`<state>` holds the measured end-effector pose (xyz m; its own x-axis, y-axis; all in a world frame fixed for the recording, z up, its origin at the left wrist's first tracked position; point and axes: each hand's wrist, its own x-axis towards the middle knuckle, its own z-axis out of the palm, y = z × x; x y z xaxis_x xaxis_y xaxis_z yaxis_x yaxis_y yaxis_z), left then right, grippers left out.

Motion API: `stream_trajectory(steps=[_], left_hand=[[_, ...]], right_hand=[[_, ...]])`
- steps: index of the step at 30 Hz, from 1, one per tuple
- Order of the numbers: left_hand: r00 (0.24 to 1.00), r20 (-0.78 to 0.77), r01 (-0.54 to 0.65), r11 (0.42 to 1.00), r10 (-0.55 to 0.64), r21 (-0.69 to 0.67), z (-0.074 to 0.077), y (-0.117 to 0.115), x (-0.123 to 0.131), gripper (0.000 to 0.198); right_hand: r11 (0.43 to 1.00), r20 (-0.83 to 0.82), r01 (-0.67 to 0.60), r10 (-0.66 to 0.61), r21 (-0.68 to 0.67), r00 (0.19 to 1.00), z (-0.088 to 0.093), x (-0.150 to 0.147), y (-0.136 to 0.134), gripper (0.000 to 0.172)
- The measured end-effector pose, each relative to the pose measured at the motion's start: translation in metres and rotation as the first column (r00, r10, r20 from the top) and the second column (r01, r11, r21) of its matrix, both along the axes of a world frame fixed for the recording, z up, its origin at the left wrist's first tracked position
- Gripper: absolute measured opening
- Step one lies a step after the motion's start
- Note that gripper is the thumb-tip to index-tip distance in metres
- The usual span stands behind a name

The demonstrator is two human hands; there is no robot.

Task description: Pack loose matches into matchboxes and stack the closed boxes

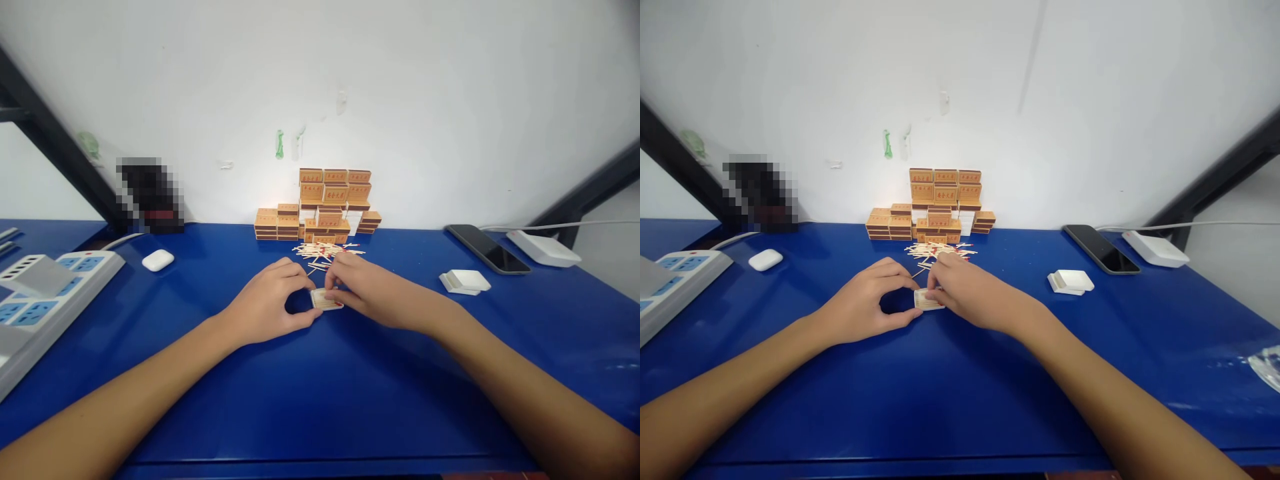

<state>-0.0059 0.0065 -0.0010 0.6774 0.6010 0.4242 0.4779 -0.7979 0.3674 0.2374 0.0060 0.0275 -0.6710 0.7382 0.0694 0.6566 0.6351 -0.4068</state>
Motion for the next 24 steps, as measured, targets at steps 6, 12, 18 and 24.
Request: stream_trajectory(steps=[6,12,18,24], left_hand=[[1.0,0.016,0.002,1.0,-0.002,0.004,0.0,0.001,0.0,0.02],[1.0,-0.011,-0.002,1.0,0.002,-0.006,0.002,0.001,0.0,0.023],[1.0,0.004,-0.003,1.0,0.003,-0.008,0.002,0.0,0.0,0.022],[1.0,0.002,0.0,1.0,0.0,-0.017,0.002,0.0,-0.001,0.024]], right_hand=[[0.999,0.039,-0.016,0.015,0.029,0.999,-0.001,-0.011,-0.007,0.009],[1.0,-0.03,-0.006,0.007,0.024,1.0,0.003,0.005,0.0,0.016],[0.999,0.007,-0.033,0.033,-0.012,0.999,0.004,0.006,-0.001,0.014],[0.986,-0.046,0.123,-0.118,0.116,0.992,0.012,0.019,0.011,0.017]])
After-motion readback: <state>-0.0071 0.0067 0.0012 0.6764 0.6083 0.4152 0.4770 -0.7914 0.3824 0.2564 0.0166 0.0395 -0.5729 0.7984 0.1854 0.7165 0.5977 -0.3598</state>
